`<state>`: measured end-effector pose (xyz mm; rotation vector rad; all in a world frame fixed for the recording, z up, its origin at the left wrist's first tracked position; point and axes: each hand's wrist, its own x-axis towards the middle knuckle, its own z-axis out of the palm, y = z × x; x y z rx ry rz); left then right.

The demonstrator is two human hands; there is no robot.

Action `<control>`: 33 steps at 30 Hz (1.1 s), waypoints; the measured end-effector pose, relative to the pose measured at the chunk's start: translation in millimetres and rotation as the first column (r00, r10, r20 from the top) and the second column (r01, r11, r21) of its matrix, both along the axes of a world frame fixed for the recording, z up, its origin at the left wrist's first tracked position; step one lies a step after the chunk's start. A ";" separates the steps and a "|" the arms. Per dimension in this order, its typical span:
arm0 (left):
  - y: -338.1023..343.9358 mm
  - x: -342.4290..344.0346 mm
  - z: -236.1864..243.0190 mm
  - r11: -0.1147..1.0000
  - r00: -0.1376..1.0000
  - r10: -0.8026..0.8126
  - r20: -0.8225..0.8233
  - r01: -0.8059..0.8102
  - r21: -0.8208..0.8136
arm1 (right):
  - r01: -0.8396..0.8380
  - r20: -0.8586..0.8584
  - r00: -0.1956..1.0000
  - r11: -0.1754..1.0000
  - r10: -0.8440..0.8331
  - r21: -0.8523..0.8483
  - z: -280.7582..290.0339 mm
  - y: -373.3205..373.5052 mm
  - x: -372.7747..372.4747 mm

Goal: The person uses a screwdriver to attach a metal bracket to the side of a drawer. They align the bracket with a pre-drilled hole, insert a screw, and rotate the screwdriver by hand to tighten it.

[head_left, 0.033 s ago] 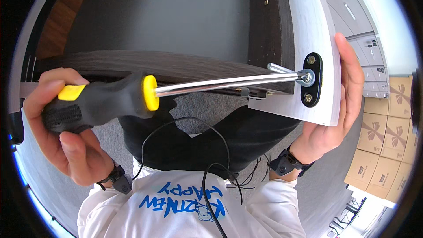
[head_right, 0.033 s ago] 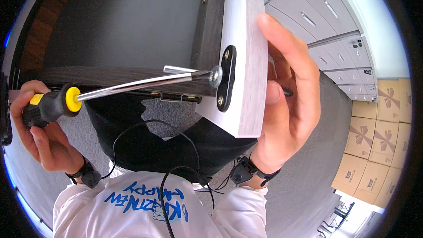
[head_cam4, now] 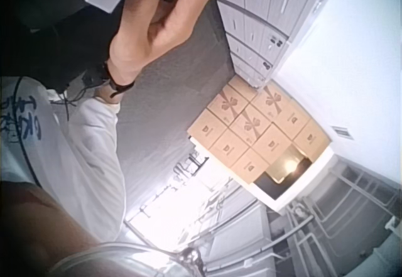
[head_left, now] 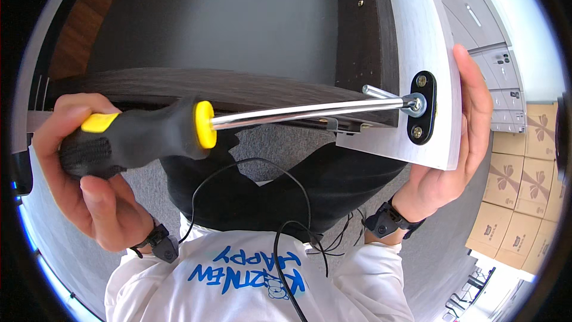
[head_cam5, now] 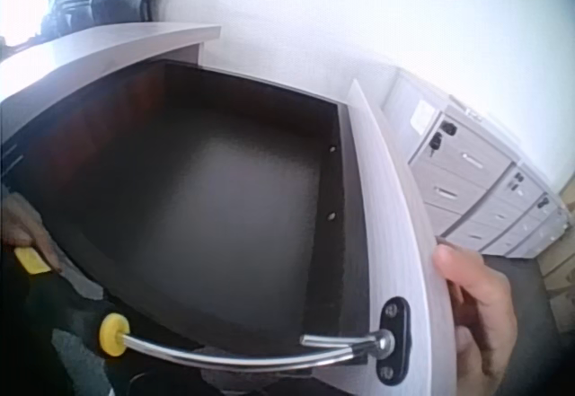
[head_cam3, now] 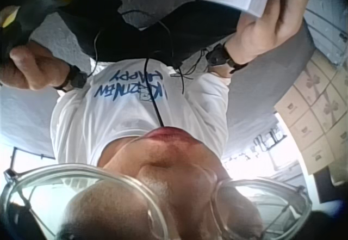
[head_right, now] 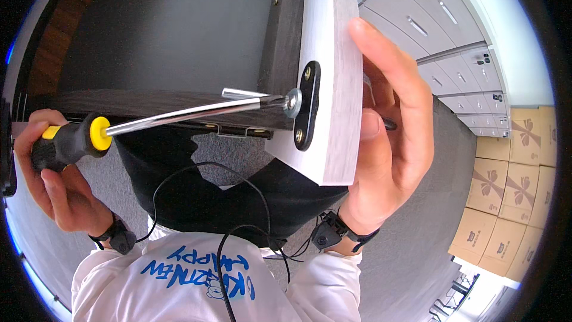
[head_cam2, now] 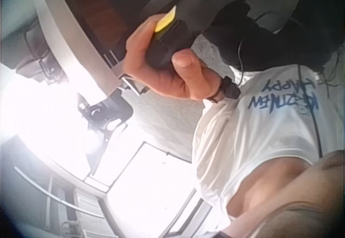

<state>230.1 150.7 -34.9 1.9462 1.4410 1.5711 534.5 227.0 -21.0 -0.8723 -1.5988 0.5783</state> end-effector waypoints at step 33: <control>60.6 -41.4 43.3 0.953 0.410 0.163 -0.897 0.170 0.251 | -0.020 0.175 0.985 0.993 -0.001 0.118 0.5 -0.8 10.0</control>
